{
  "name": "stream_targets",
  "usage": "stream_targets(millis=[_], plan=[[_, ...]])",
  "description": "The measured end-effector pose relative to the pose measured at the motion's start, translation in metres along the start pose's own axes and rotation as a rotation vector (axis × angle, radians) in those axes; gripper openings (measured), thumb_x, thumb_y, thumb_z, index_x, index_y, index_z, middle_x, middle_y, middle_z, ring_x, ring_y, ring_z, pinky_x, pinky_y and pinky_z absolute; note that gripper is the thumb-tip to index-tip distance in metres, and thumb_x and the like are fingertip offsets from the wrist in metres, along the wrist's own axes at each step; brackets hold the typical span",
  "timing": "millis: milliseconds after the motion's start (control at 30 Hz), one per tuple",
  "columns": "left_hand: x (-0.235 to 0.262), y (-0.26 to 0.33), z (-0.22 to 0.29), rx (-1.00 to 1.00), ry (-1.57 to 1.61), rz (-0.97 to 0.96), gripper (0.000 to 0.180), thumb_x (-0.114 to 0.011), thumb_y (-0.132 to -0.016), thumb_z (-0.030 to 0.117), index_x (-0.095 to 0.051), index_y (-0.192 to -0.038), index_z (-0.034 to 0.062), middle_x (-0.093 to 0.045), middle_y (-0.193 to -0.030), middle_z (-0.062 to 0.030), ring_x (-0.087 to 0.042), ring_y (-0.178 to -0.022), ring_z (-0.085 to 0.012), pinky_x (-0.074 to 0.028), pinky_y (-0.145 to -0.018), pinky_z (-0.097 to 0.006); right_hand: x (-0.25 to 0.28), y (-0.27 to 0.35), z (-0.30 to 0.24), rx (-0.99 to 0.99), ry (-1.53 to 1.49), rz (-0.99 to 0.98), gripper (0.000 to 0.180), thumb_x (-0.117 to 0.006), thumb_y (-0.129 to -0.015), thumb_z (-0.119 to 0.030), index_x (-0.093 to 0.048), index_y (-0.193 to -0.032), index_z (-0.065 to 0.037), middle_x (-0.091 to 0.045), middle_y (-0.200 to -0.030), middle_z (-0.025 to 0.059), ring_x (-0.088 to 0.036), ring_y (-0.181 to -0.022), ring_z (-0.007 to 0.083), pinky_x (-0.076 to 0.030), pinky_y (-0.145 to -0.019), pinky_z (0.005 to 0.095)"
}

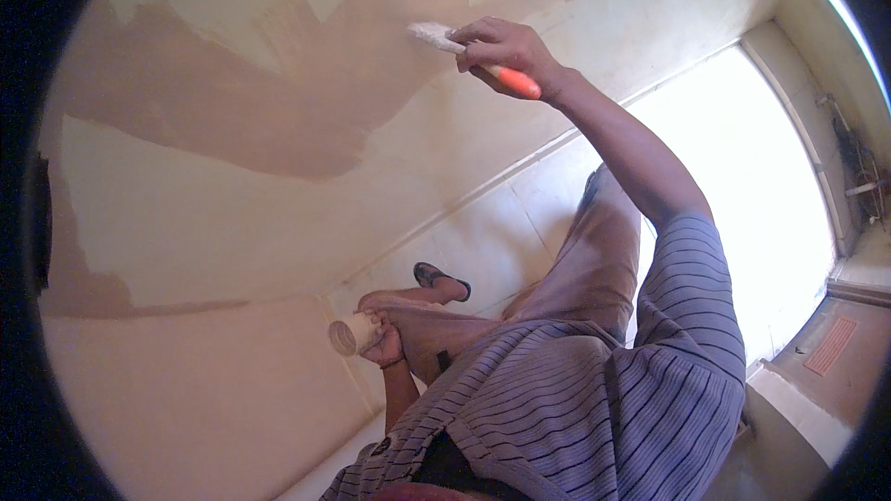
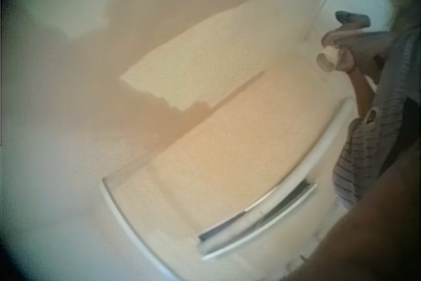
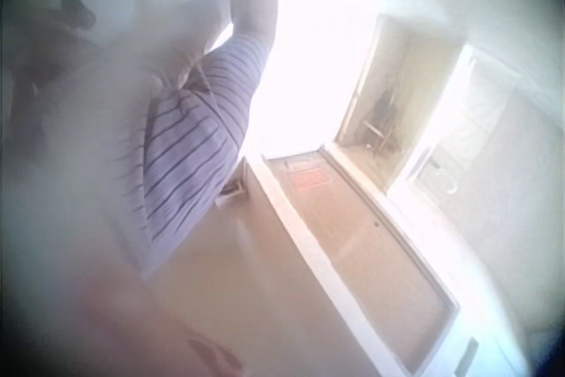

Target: The person paints a ceiling using a paintbrush and a small container of paint. They repeatedly dip the brush into the container and apply paint to the ceiling surface in broad strokes.

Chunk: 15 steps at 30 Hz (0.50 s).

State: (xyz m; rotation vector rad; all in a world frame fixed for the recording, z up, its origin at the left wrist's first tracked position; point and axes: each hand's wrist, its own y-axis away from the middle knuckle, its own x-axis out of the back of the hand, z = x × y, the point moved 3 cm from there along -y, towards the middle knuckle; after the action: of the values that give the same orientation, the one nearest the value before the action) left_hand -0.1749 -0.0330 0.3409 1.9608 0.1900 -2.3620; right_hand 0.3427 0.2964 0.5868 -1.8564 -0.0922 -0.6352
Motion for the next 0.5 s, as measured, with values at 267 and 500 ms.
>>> stream_targets(millis=[267, 500], plan=[[0.006, 0.002, 0.007, 0.004, 0.054, 0.018, 0.064, -0.071, -0.088, 0.039, -0.051, -0.143, 0.0111, -0.053, -0.133, -0.0216, -0.052, -0.113, -0.0350, -0.058, -0.081, -0.045, 0.042, -0.031, 0.101, -0.350, -0.552, -0.017, 0.007, -0.076, -0.089, -0.001, -0.069, -0.089, -0.001, -0.071, -0.102, 0.0086, -0.069, -0.099, 0.0205, -0.057, -0.090, 0.0340], [0.002, 0.004, 0.004, -0.006, 0.052, 0.022, 0.063, -0.070, -0.089, 0.037, -0.053, -0.143, 0.0099, -0.052, -0.132, -0.0216, -0.052, -0.113, -0.0352, -0.058, -0.083, -0.045, 0.104, -0.048, 0.125, -0.254, -0.473, 0.046, 0.007, -0.077, -0.085, 0.002, -0.071, -0.088, -0.001, -0.072, -0.095, 0.0098, -0.072, -0.091, 0.0203, -0.061, -0.082, 0.0351]])
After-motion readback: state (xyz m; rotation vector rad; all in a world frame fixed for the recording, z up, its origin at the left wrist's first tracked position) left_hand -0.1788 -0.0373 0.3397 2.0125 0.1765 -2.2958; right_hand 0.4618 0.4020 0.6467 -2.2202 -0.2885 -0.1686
